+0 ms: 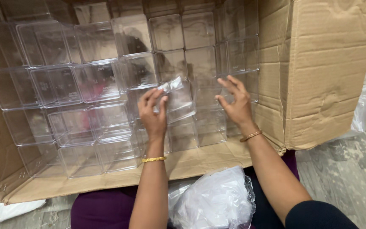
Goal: The person sits on the floor with a cardboard box of clear plastic boxes and removes each plastic box from its plastic bag, placing the unpacked boxes back into the cardboard box and setting the empty bags aside.
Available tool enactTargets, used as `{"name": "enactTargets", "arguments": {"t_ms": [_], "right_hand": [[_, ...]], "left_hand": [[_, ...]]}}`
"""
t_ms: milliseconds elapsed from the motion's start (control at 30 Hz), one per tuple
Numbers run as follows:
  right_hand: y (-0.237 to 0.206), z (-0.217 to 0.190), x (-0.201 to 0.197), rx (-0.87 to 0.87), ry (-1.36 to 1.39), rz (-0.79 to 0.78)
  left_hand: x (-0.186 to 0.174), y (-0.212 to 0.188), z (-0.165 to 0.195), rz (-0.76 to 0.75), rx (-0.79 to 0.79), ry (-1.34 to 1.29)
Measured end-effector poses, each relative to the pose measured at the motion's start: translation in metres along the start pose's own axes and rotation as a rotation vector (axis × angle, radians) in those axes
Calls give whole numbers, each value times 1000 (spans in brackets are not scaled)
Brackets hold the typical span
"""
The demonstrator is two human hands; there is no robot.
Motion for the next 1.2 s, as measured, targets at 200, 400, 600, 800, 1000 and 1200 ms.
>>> {"name": "enactTargets", "arguments": {"t_ms": [200,400,600,800,1000,1200], "right_hand": [[-3,-17,-24,47,45,89],[-23,-15,-8,-57,-39,-141],[-38,3,13,19,-36,-302],[-42,10,15,140,-70,-349],[-43,6,21,195,-48,-429],[-36,-13,24,64,11,-442]], "left_hand": [[-34,-11,0,42,-33,21],[-9,-24,4,-221,-7,40],[-27,-26,4,-157,-63,-51],[4,-37,-20,-345,38,190],[19,-38,-49,-436,-145,362],[22,-44,-40,-585,-192,323]]}}
Point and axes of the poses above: each hand's wrist, its own y-axis towards the middle knuckle, its own x-axis out of the palm, z = x × y, the point moved 7 cm from there along y, towards the middle knuckle, and after that the axes turned 15 degrees about -x, right-handed, at the moved point
